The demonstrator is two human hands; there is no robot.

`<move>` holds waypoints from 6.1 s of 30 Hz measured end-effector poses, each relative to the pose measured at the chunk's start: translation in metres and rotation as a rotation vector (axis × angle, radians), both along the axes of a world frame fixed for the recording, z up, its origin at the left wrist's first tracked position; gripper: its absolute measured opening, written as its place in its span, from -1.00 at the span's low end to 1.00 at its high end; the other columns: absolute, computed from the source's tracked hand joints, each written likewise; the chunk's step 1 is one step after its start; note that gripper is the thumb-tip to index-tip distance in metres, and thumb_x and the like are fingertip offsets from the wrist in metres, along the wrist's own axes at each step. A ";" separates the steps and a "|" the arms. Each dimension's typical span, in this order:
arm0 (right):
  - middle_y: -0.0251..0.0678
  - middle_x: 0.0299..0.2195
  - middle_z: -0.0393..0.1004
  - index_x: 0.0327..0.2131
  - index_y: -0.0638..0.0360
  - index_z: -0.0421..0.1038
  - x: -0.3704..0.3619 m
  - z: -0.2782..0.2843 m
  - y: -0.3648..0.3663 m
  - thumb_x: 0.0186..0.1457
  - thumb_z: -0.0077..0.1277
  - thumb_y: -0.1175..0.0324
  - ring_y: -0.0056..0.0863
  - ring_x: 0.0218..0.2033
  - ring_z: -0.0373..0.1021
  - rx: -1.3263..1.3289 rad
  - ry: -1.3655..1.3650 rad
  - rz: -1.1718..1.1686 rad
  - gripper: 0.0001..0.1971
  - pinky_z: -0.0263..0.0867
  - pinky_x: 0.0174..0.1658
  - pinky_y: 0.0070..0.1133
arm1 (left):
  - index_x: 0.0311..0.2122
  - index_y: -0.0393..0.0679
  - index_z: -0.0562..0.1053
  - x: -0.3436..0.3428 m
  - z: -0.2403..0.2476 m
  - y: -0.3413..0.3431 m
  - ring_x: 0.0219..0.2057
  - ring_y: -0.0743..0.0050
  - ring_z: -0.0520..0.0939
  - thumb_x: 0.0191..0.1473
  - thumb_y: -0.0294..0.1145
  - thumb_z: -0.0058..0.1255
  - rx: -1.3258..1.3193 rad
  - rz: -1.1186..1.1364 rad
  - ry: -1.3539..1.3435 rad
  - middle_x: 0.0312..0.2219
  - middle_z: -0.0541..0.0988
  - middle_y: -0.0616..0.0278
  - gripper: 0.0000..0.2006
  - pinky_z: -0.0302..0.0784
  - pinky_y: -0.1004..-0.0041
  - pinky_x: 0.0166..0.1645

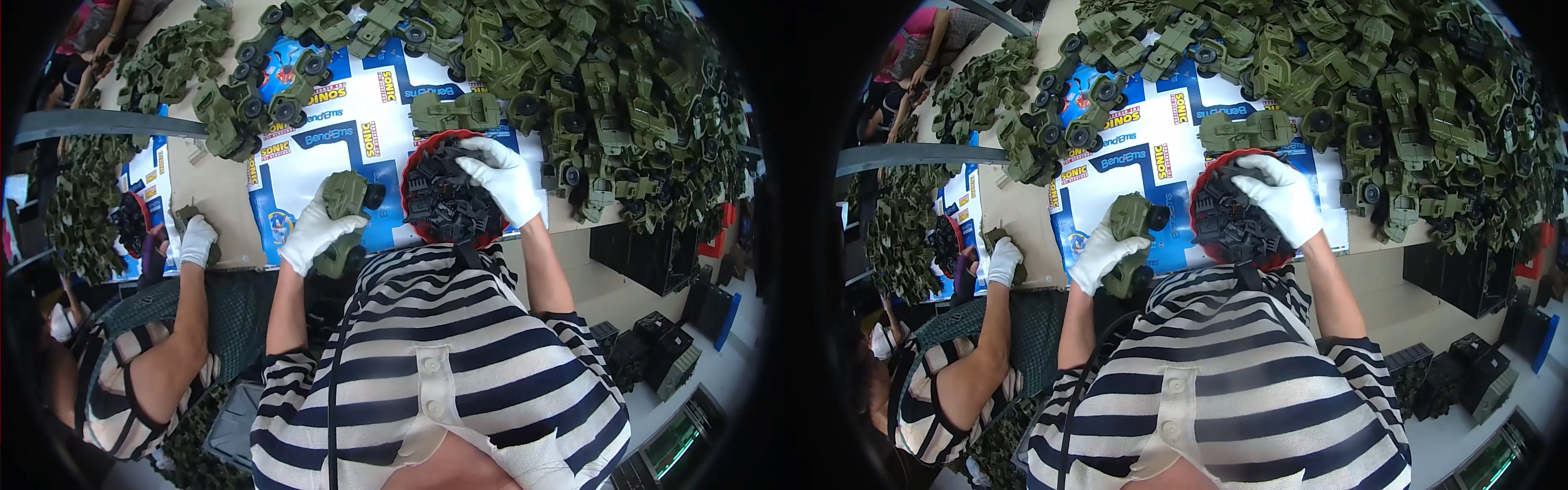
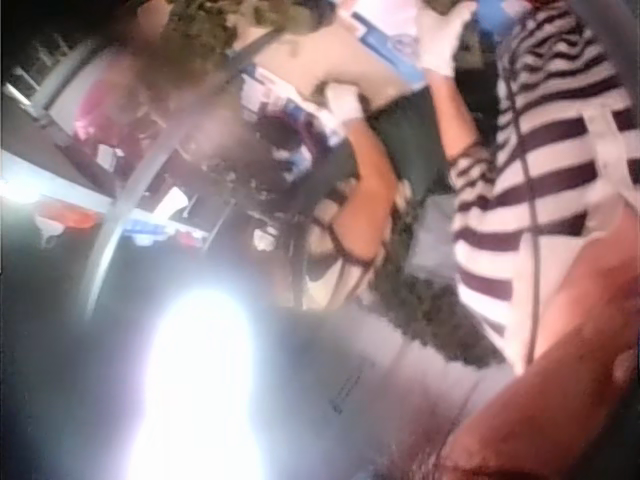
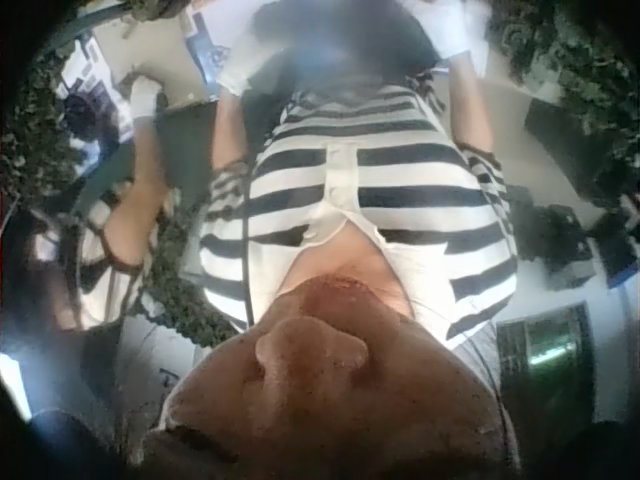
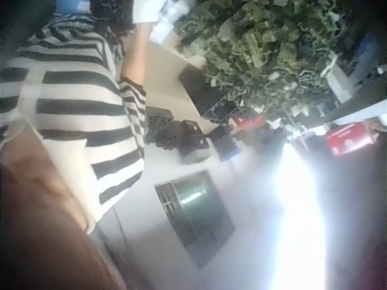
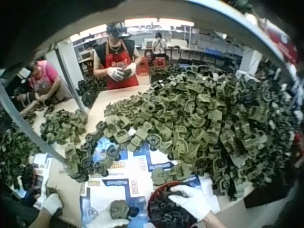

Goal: The person assembles green toy tanks by hand, picking up tank bodies and black treads from a table and a red bowl. They attach the treads to the bodies and place the completed units on the table. Another person is visible working in the background.

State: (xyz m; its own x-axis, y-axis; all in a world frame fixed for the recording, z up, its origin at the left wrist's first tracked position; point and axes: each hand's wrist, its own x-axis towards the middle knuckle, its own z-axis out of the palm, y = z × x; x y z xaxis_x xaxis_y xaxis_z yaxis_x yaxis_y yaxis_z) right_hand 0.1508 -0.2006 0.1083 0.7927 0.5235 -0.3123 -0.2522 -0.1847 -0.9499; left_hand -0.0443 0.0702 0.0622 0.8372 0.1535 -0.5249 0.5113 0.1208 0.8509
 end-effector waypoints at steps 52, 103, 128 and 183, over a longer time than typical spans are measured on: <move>-0.44 -0.14 0.52 0.03 0.25 0.45 0.059 0.004 0.036 0.20 0.08 0.32 -0.73 -0.17 0.36 0.235 0.068 0.539 -0.64 0.28 -0.02 -0.71 | 0.13 -0.29 0.31 0.064 0.089 -0.075 -0.36 0.70 0.57 -0.05 -0.62 0.23 -0.450 0.208 -0.223 -0.27 0.58 0.30 -0.41 0.52 0.66 -0.27; 0.11 0.13 0.25 0.31 0.22 -0.12 -0.083 0.049 0.005 -0.24 0.32 -0.12 0.02 0.08 0.33 -0.280 -0.484 0.402 0.15 0.35 0.04 -0.32 | 0.07 -0.32 0.29 0.071 0.064 -0.110 -0.12 0.08 0.50 0.31 0.10 -0.41 0.843 0.651 -0.483 -0.08 0.44 -0.10 -0.40 0.42 0.22 0.01; -0.35 -0.03 0.42 0.17 0.20 0.24 -0.053 0.001 -0.224 -0.11 0.27 0.38 -0.60 -0.01 0.29 -0.290 0.048 -0.230 -0.29 0.25 0.09 -0.54 | 0.14 -0.21 0.28 -0.010 -0.014 -0.043 -0.17 0.45 0.50 0.24 -0.12 -0.02 0.261 0.421 0.125 -0.14 0.45 0.19 -0.51 0.55 0.35 -0.12; -0.18 -0.41 0.54 -0.28 0.00 0.55 -0.018 -0.041 -0.045 0.01 0.14 0.25 -0.15 -0.36 0.47 -0.806 -0.886 0.178 -0.82 0.39 -0.29 -0.26 | 0.34 -0.37 -0.27 0.034 -0.036 0.004 0.25 -0.32 0.18 -0.30 0.27 0.33 0.552 0.516 0.230 0.20 0.08 -0.49 0.36 0.15 0.25 0.30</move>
State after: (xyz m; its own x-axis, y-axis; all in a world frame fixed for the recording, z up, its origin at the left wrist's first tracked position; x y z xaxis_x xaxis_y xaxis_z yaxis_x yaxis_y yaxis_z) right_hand 0.1326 -0.2456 0.0677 0.8335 0.5522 0.0162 0.5167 -0.7688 -0.3768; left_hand -0.0101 0.0737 0.0261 0.4694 0.7814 -0.4112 0.6759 -0.0183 0.7367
